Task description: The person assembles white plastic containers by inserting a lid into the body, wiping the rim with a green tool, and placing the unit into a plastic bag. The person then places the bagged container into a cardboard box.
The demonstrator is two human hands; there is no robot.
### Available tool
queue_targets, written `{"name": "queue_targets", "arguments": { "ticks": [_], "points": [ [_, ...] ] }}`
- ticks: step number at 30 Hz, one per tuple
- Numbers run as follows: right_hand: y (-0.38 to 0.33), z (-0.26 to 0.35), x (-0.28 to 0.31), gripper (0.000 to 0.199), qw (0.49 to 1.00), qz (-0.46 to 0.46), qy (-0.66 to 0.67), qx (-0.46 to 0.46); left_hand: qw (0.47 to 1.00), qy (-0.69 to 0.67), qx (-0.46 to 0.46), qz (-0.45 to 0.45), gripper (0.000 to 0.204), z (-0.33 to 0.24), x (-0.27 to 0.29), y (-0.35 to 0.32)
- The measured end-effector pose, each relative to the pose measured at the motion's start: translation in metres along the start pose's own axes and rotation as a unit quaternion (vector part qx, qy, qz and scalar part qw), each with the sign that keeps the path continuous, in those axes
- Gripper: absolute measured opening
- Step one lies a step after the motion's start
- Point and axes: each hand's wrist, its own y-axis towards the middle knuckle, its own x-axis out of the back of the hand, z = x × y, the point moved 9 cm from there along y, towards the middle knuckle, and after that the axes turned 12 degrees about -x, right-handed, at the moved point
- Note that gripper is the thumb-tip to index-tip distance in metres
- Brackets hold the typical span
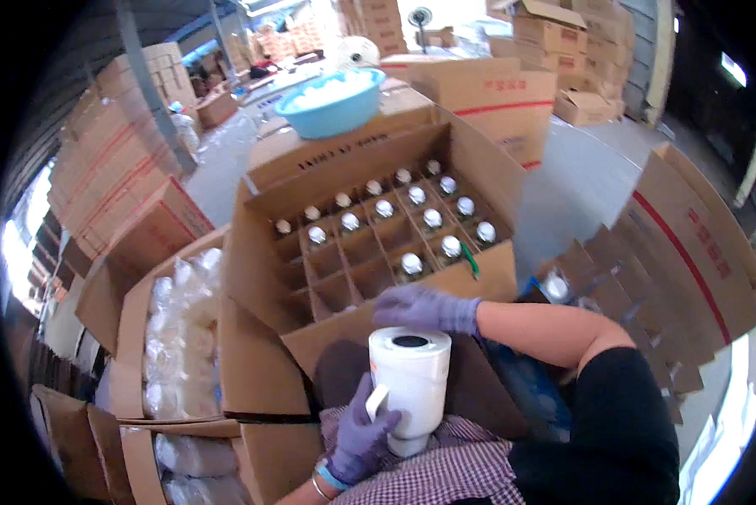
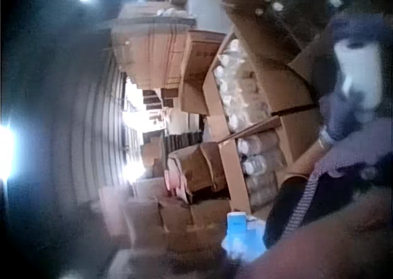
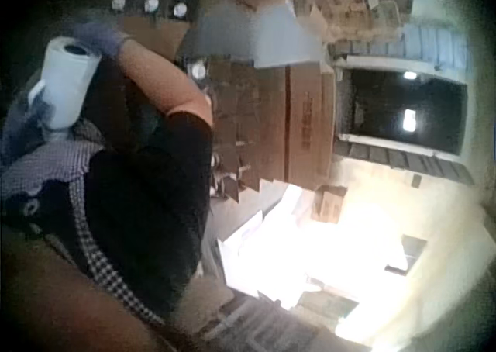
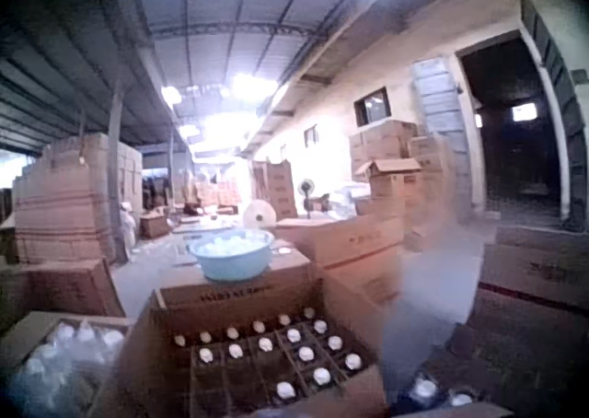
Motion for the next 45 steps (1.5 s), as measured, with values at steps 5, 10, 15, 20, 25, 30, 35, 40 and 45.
{"name": "queue_targets", "arguments": {
  "ticks": [5,10,15,20,25,30,35,40,45],
  "points": [
    [0.032,-0.179,0.169,0.042,0.841,-0.183,-0.367,-0.352,0.997,-0.026,0.070,-0.021,0.078,0.007,0.022,0.002],
    [0.047,-0.240,0.161,0.043,0.810,-0.125,-0.428,-0.380,0.996,-0.022,0.085,-0.022,0.064,0.021,0.043,-0.001],
    [-0.002,-0.127,0.196,0.039,0.923,-0.196,-0.298,-0.146,0.985,-0.130,0.098,0.062,0.063,0.017,0.031,0.013],
    [-0.121,0.109,0.099,0.024,0.964,0.010,-0.102,0.246,0.972,-0.119,0.080,0.185,0.053,0.027,0.023,0.024],
    [-0.205,0.170,0.029,0.024,0.810,-0.005,-0.390,0.437,0.943,-0.065,0.042,0.324,0.066,0.038,0.006,0.040],
    [-0.219,0.152,0.003,0.027,0.783,0.054,-0.462,0.412,0.928,-0.089,0.032,0.361,0.068,0.040,-0.007,0.047],
    [-0.199,0.135,0.005,0.023,0.857,0.082,-0.464,0.211,0.963,-0.086,0.058,0.249,0.074,0.003,-0.024,0.023],
    [-0.132,0.053,0.034,0.035,0.956,0.006,-0.289,-0.058,0.994,0.086,-0.064,0.021,0.077,-0.004,-0.026,-0.037],
    [-0.072,0.024,0.065,0.036,0.980,-0.102,-0.168,-0.043,0.994,0.065,-0.085,-0.009,0.085,-0.004,-0.021,-0.032]
  ]
}}
